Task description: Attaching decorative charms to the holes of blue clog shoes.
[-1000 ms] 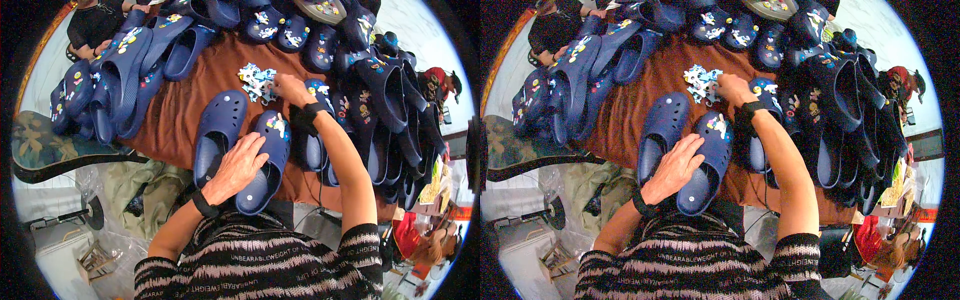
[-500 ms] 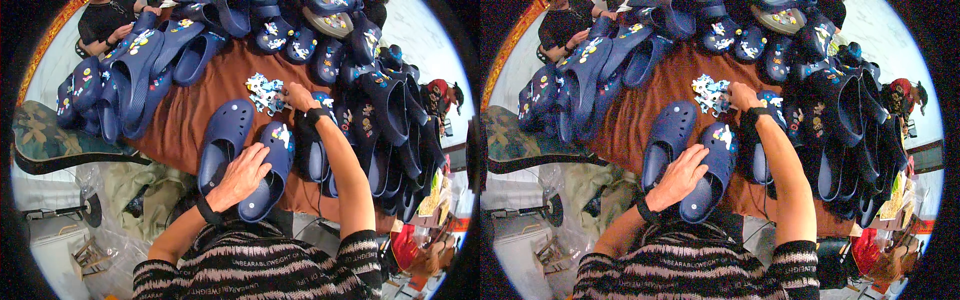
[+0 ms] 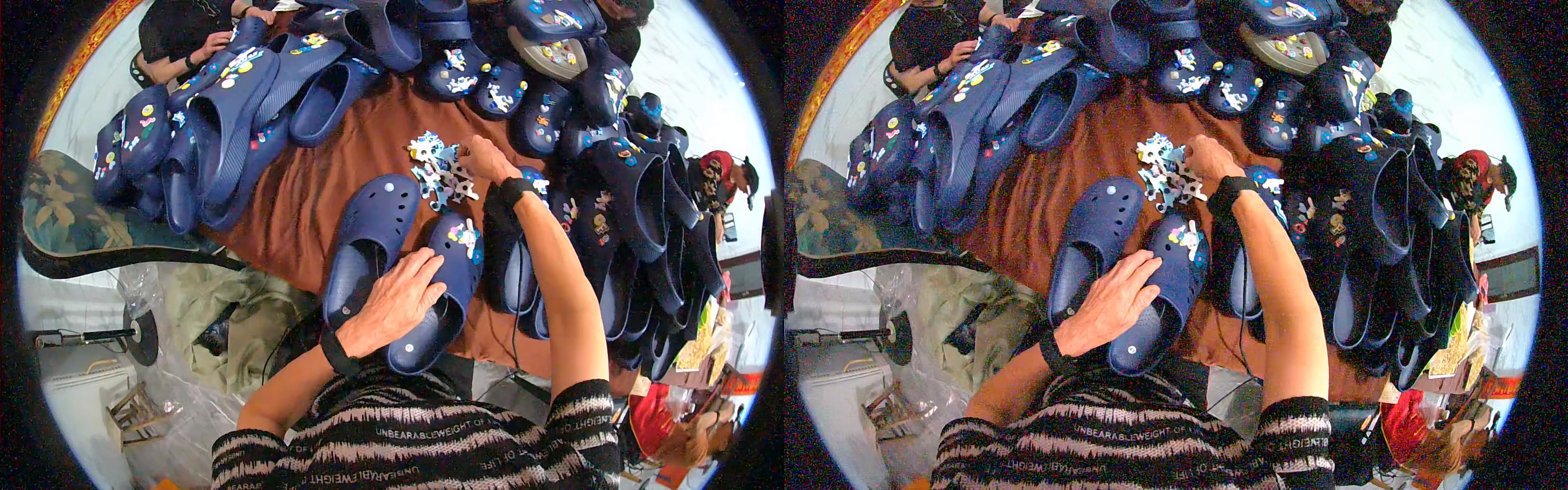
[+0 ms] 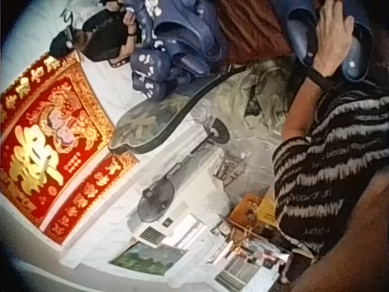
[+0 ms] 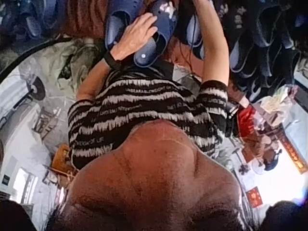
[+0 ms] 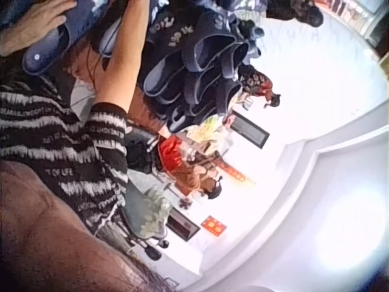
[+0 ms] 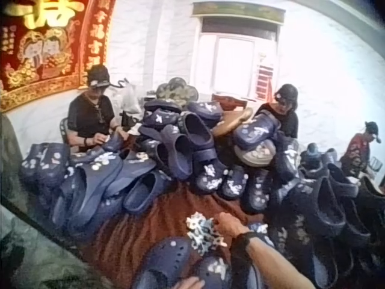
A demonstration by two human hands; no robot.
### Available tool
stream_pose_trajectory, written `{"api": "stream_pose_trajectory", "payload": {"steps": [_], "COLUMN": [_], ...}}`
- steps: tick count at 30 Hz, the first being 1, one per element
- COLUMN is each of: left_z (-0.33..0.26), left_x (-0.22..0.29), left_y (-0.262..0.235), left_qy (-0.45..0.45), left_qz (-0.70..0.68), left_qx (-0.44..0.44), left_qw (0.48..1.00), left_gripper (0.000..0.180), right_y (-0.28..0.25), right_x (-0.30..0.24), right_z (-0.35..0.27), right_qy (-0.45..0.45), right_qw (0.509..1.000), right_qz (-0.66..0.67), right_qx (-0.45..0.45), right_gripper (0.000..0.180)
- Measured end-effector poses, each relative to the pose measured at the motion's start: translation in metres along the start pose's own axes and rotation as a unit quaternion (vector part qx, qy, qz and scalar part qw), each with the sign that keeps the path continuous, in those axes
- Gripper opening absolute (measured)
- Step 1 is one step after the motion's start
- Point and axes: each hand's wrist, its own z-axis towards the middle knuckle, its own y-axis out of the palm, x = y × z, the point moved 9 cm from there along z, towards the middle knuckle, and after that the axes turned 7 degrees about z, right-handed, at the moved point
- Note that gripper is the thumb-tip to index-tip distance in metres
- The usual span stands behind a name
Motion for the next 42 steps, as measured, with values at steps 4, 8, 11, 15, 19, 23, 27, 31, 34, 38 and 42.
{"api": "stream_pose_trajectory", "payload": {"steps": [4, 8, 11, 15, 19, 23, 27, 31, 34, 38, 42], "left_z": [0.001, 0.000, 0.000, 0.001, 0.000, -0.001, -0.001, 0.000, 0.001, 0.001, 0.000], "left_x": [0.001, -0.001, -0.002, 0.000, -0.002, 0.000, -0.003, -0.002, 0.000, 0.000, -0.001], "left_y": [0.000, 0.001, 0.002, 0.001, 0.002, 0.002, 0.004, 0.003, 0.004, 0.003, 0.003], "left_qy": [-0.005, 0.000, -0.008, 0.005, -0.001, 0.001, 0.006, -0.001, 0.002, 0.006, 0.007], "left_qz": [-0.012, 0.005, 0.006, 0.004, 0.002, 0.003, 0.011, 0.000, 0.001, 0.002, 0.009], "left_qx": [-0.008, 0.001, -0.003, 0.004, 0.001, 0.001, 0.008, 0.001, 0.001, 0.005, 0.013], "left_qw": [1.000, 1.000, 1.000, 1.000, 1.000, 1.000, 1.000, 1.000, 1.000, 1.000, 1.000], "left_gripper": [0.043, 0.043, 0.043, 0.043, 0.043, 0.043, 0.043, 0.043, 0.042, 0.042, 0.042], "right_y": [0.007, 0.005, 0.001, -0.022, 0.002, 0.030, 0.051, 0.063, 0.066, 0.045, 0.021], "right_x": [0.012, 0.012, 0.016, -0.004, -0.035, -0.048, -0.069, -0.068, -0.064, -0.065, -0.074], "right_z": [-0.003, -0.019, -0.025, -0.035, -0.045, -0.052, -0.059, -0.054, -0.052, -0.062, -0.081], "right_qy": [0.015, 0.033, 0.026, -0.041, -0.085, -0.118, -0.165, -0.137, -0.144, -0.144, -0.121], "right_qw": [0.990, 0.951, 0.952, 0.992, 0.996, 0.992, 0.980, 0.980, 0.979, 0.984, 0.972], "right_qz": [0.134, 0.301, 0.301, 0.104, -0.014, 0.000, -0.002, -0.079, -0.074, 0.052, 0.175], "right_qx": [-0.039, -0.057, -0.044, 0.063, -0.001, -0.055, -0.114, -0.123, -0.122, -0.094, -0.100], "right_gripper": [0.020, 0.017, 0.018, 0.024, 0.021, 0.023, 0.025, 0.027, 0.026, 0.021, 0.019]}}
